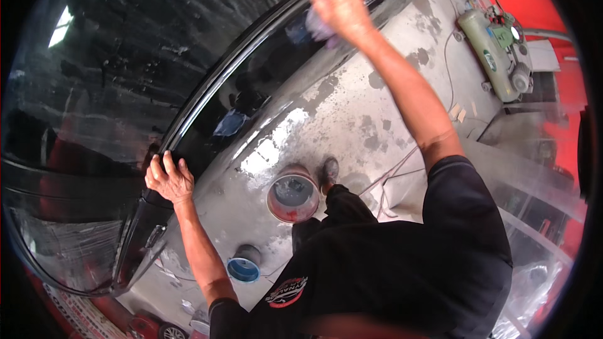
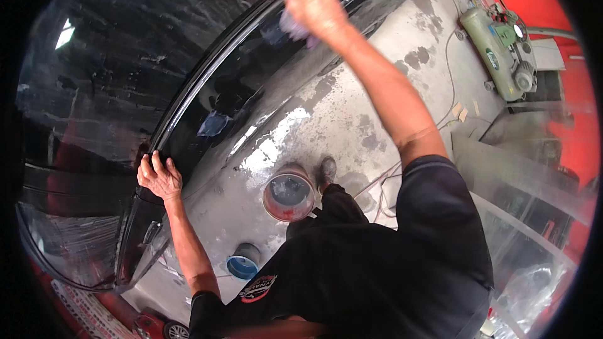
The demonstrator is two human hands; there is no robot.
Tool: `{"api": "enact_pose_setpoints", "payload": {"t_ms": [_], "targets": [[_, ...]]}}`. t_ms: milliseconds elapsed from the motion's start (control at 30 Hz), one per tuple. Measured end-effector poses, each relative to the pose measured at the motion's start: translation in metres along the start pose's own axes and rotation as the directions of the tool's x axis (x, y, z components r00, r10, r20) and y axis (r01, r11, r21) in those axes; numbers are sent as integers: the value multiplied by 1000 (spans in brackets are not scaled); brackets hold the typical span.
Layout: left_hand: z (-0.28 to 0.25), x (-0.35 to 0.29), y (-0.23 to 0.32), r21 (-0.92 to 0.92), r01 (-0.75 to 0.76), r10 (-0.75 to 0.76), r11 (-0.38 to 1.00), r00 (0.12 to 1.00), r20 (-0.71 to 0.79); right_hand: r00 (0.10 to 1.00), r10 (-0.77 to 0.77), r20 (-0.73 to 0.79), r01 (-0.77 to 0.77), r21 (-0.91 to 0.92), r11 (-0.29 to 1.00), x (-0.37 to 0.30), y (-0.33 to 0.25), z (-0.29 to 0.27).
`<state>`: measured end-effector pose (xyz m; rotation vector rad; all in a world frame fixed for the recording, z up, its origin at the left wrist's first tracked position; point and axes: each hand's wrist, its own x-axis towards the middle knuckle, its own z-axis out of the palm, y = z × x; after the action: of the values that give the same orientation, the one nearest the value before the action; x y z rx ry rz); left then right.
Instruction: Wet sanding a car body panel with a sanding block and cleaning it with a cloth.
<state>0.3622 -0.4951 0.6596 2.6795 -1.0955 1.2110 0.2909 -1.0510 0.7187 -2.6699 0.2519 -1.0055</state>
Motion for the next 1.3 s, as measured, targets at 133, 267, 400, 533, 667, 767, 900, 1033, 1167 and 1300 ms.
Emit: {"api": "enact_pose_setpoints", "payload": {"t_ms": [133,267,400,533,667,767,900,1033,1167,1300], "targets": [[2,2,4,-4,12,-12,1000,1000,-19,970,-3,-243,-20,-89,996,26,61,-31],[3,6,6,-15,13,-13,1000,1000,-10,983,103,-152,-141,-260,955,12,37,-1],[1,2,3,10,19,-19,1000,1000,14,934,237,268,-272,100,957,-9,-120,27],[1,3,3,7,5,-5,1000,1000,9,957,77,279,-110,105,988,-30,-168,36],[0,1,-1,3,-7,7,1000,1000,-2,976,160,148,-173,73,982,-14,-96,23],[-1,-2,-1,14,-8,8,1000,1000,-14,997,-37,72,53,-232,971,7,-11,9],[2,2,4,14,1,0,1000,1000,-20,992,-90,-91,54,-345,937,28,103,-20],[-1,-1,1,14,-1,1,1000,1000,-6,971,23,-239,-67,-179,982,30,94,-25],[0,7,6,10,11,-11,1000,1000,-3,985,141,-96,-161,-266,950,12,55,-12],[-3,0,1,16,17,-17,1000,1000,-1,989,-60,136,91,-236,968,-6,-44,4]]}}
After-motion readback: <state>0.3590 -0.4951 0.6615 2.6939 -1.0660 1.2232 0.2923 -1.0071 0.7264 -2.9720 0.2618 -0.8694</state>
